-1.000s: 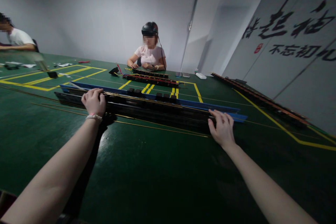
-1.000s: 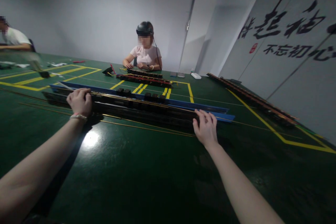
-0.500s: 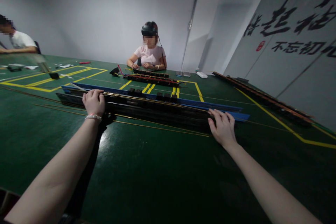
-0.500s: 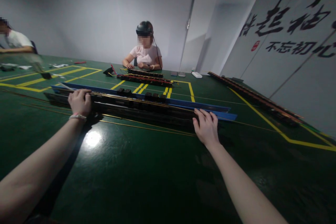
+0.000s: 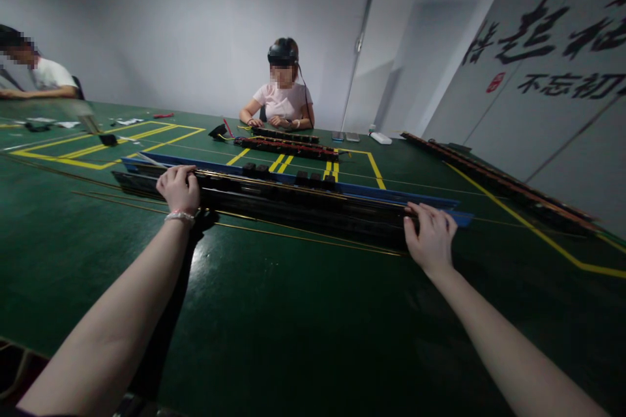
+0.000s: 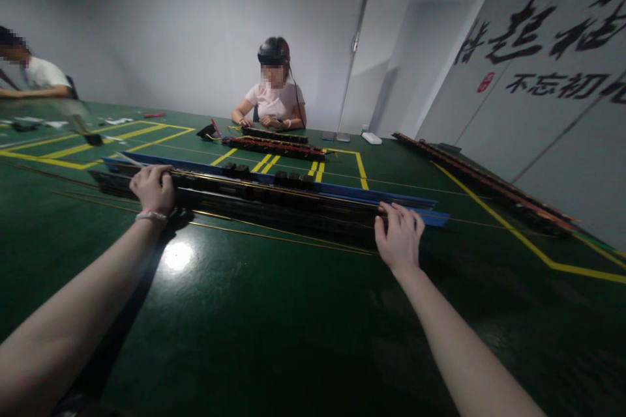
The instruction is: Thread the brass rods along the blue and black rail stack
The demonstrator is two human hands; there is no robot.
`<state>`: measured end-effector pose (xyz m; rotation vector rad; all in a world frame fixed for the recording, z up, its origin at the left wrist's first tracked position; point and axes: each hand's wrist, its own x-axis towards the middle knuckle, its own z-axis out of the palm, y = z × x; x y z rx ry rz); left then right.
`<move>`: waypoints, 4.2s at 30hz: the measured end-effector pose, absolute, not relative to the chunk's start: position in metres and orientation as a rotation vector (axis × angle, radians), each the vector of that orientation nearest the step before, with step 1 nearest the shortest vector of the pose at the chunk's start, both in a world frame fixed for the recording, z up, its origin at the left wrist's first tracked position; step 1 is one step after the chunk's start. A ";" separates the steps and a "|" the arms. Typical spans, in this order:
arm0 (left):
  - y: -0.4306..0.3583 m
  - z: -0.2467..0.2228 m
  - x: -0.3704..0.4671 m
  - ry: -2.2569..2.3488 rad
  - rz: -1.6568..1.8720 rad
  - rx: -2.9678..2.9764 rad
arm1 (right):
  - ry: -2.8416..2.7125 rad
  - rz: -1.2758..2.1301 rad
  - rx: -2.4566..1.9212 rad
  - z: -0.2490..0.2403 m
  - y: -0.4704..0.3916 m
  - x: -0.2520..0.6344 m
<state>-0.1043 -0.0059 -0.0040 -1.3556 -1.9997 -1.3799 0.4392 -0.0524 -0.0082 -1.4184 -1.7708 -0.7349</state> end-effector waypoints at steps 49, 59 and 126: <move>-0.008 0.002 -0.145 -1.787 -0.934 -1.678 | -1.831 -0.697 -1.364 -0.010 -0.051 0.442; -0.006 -0.004 -0.152 -1.802 -1.067 -1.711 | -2.038 -0.684 -1.293 -0.010 -0.052 0.428; -0.019 0.001 -0.082 -1.265 -0.845 -2.104 | -2.268 -0.564 -1.351 -0.005 -0.063 0.420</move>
